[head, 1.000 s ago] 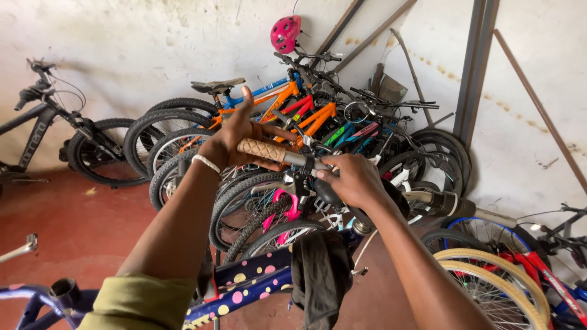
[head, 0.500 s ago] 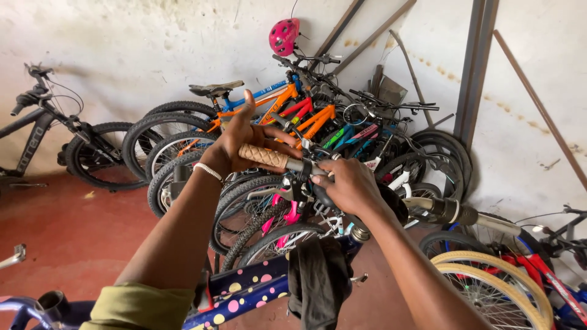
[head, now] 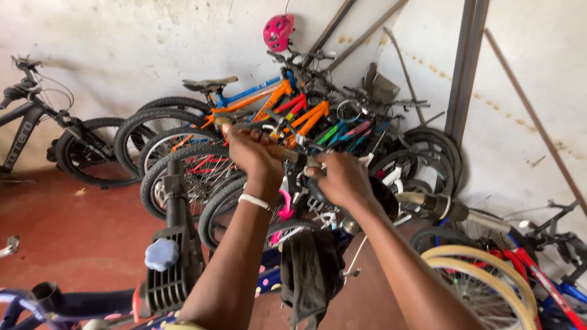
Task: Installing new handlebar grips on a bicycle, including cleaning the bar and applying lubricant.
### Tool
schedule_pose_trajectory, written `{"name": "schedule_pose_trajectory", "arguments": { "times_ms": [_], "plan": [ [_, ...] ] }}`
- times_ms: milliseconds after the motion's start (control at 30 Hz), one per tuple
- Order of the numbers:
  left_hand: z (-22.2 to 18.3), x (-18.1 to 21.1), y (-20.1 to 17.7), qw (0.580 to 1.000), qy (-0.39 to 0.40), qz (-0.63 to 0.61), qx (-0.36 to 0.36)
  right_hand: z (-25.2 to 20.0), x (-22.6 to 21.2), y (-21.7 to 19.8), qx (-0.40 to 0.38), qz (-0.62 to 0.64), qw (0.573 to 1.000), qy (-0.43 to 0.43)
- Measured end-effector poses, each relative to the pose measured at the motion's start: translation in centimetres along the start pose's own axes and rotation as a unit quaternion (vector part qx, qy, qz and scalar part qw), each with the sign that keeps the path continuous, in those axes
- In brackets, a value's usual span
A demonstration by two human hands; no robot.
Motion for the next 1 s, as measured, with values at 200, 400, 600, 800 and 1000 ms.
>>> {"name": "schedule_pose_trajectory", "arguments": {
  "times_ms": [200,400,600,800,1000],
  "plan": [
    [0.0,-0.5,0.2,0.991,-0.056,-0.082,-0.085,1.1,0.2,1.1,0.019,0.029,0.999,-0.027],
    [0.5,-1.4,0.0,0.984,-0.055,-0.105,-0.136,-0.3,-1.1,-0.6,0.021,0.052,0.998,-0.031],
    [-0.8,-0.5,-0.1,0.99,-0.018,-0.032,-0.135,-0.4,-1.0,-0.4,0.028,0.036,0.999,-0.029],
    [-6.1,1.9,0.6,0.97,0.119,0.178,-0.111,-0.7,-0.5,-0.9,0.047,0.055,0.997,-0.034],
    [-5.7,5.8,-0.1,0.844,0.337,0.405,-0.101,-2.2,-2.5,-2.2,0.008,0.161,0.982,-0.094]
  ]
}}
Point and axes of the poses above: each hand's wrist, its own z-axis towards the middle knuckle, its own y-axis out of the palm, x = y × z, the point moved 7 cm from there along z, towards the middle knuckle, and after that the axes turned 3 degrees about y, right-handed, at the moved point
